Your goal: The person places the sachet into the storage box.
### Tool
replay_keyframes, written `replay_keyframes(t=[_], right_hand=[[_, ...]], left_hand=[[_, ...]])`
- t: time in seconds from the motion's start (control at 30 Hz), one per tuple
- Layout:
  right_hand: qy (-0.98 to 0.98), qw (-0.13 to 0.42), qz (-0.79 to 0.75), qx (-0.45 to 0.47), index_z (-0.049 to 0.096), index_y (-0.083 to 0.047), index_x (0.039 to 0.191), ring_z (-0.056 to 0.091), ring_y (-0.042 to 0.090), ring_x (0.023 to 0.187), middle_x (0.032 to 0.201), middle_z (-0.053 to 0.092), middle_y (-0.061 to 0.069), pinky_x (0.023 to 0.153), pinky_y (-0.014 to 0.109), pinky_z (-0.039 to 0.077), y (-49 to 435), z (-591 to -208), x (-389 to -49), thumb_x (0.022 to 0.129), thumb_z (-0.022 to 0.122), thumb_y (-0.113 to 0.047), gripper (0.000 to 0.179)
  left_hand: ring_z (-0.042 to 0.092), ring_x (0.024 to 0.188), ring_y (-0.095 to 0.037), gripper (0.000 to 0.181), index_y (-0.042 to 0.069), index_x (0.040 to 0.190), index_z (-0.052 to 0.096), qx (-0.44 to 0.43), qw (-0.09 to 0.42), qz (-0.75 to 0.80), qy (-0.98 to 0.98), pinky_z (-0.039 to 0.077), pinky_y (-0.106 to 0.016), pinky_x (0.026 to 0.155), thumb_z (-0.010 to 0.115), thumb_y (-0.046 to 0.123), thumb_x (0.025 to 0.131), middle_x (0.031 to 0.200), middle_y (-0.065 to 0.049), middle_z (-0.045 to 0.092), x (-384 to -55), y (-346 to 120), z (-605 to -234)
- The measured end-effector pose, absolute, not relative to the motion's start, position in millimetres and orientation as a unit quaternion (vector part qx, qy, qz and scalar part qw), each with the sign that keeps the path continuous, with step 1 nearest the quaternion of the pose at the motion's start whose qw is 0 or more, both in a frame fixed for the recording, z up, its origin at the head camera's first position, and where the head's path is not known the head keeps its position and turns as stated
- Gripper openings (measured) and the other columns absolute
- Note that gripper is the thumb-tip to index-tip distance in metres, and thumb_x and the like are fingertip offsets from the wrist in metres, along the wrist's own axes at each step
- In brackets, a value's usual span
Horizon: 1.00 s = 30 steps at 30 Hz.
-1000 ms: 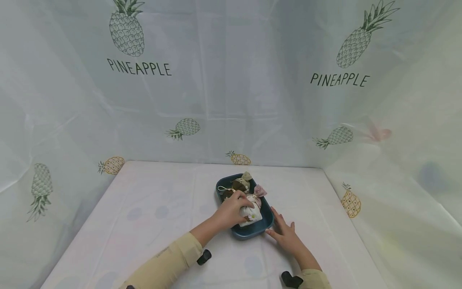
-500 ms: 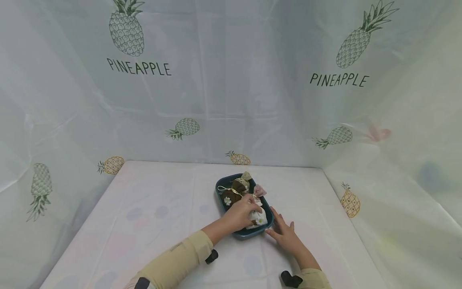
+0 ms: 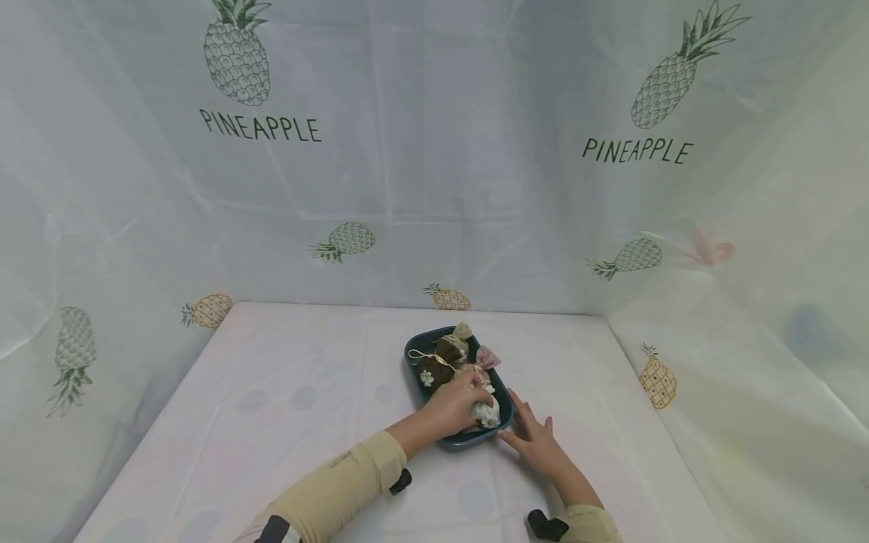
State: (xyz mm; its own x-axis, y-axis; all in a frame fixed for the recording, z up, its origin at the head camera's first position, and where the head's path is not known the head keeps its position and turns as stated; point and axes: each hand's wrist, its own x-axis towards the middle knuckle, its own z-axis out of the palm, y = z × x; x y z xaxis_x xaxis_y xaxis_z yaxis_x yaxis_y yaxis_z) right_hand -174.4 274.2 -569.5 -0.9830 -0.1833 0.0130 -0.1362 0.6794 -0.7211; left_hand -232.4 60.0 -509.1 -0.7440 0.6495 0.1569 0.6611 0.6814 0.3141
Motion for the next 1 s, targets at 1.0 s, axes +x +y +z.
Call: replay_keyframes(t=[1.0], right_hand=[[0.919,0.038,-0.384,-0.085,0.019,-0.026,0.157,0.018,0.044,0.142,0.156,0.027,0.011,0.103,0.071,-0.012,274,-572,-175,0.092,0.064,-0.046,0.082]], left_hand=[[0.051,0.124,-0.019,0.058,0.024,0.127,0.063,-0.336,0.013,-0.173,-0.926,0.045,-0.035,0.099,0.085,0.037,0.075,0.135,-0.001,0.052,-230,30,-496]])
